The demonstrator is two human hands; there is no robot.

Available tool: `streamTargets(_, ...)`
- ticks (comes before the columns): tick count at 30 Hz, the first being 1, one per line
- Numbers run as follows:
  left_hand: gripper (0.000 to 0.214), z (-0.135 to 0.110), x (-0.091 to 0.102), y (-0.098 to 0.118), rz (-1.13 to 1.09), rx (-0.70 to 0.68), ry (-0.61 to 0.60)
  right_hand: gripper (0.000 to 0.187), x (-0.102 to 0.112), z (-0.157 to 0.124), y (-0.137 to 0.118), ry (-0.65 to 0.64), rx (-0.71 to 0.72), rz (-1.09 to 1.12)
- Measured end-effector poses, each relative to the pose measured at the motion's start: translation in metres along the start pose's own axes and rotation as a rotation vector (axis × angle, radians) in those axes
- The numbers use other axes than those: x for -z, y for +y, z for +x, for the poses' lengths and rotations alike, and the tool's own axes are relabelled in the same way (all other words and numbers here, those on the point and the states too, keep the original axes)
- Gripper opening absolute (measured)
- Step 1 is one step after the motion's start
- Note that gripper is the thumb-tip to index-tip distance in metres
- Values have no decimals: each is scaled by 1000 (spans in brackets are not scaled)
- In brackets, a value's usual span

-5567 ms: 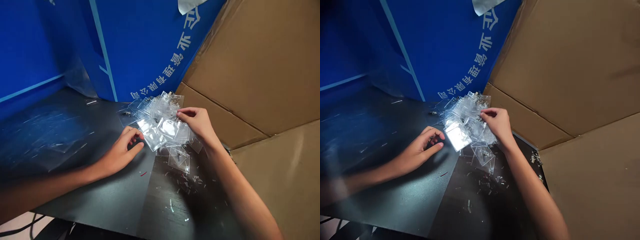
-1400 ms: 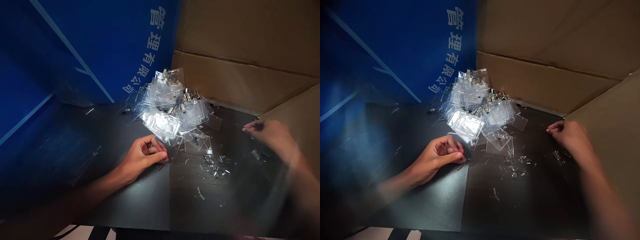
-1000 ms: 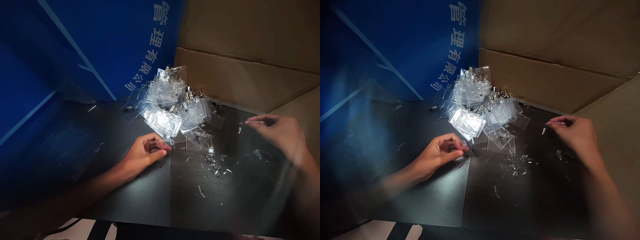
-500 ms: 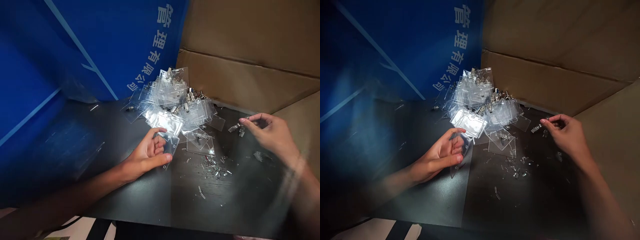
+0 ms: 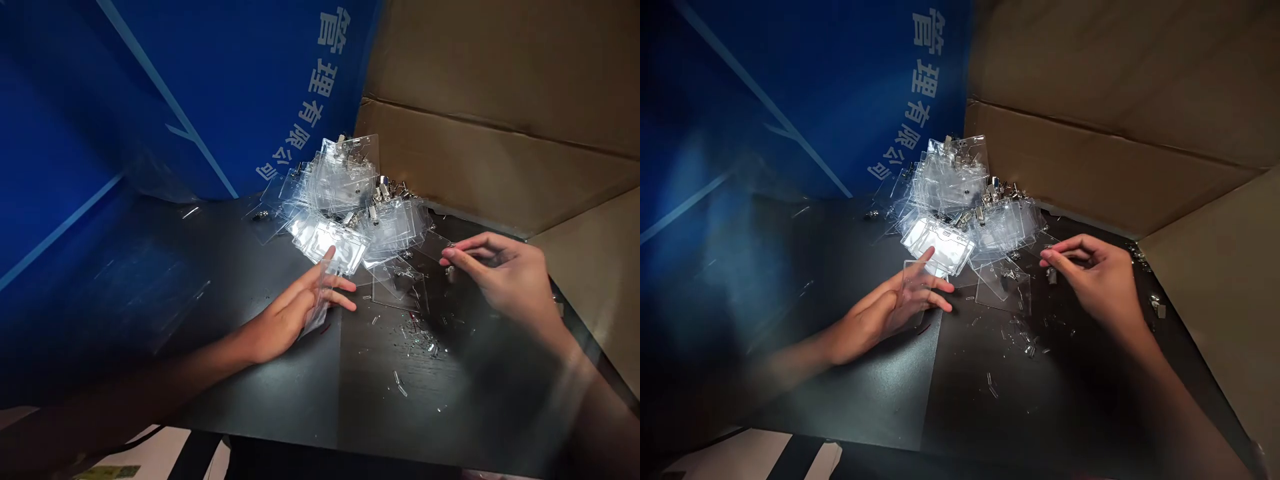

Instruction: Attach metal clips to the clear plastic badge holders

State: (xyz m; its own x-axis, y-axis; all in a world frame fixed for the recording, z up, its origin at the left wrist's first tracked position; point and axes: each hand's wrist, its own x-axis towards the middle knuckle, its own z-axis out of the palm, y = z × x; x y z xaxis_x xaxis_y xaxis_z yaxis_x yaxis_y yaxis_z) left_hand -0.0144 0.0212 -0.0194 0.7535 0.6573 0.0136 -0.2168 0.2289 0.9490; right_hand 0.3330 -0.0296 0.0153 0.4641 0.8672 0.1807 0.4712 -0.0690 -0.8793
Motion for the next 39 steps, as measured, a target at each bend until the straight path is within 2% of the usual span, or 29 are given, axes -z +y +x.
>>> streamTargets(2,68,-1,-1,1,0,-2,-25,27,-13,-13,-12,-77,25,38)
streamTargets(4,63,-1,-2,2,-27,8,-7,21,-28,-29,-30,-212,52,85)
streamTargets(6,54,0,-1,2,-54,11,37,15,-46,-47,-47,-323,70,174)
streamTargets(9,40,3,0,4,2,-20,137,13,-74,-69,-66,-498,22,327)
streamTargets(13,30,3,-3,14,119,-33,257,14,-102,-82,-68,-615,-110,488)
streamTargets(16,35,3,-6,19,224,-22,270,17,-108,-84,-62,-691,-152,562)
streamTargets(22,38,1,-17,21,384,-47,243,13,-99,-87,-53,-669,-67,495)
streamTargets(29,43,0,-22,17,459,-7,279,10,-96,-90,-45,-531,208,285)
streamTargets(32,45,-1,-21,17,468,22,281,8,-96,-91,-45,-501,269,266)
streamTargets(35,47,-1,-22,17,460,20,276,4,-96,-90,-44,-513,215,383)
streamTargets(39,46,1,-20,16,394,1,320,24,-96,-88,-40,-610,49,582)
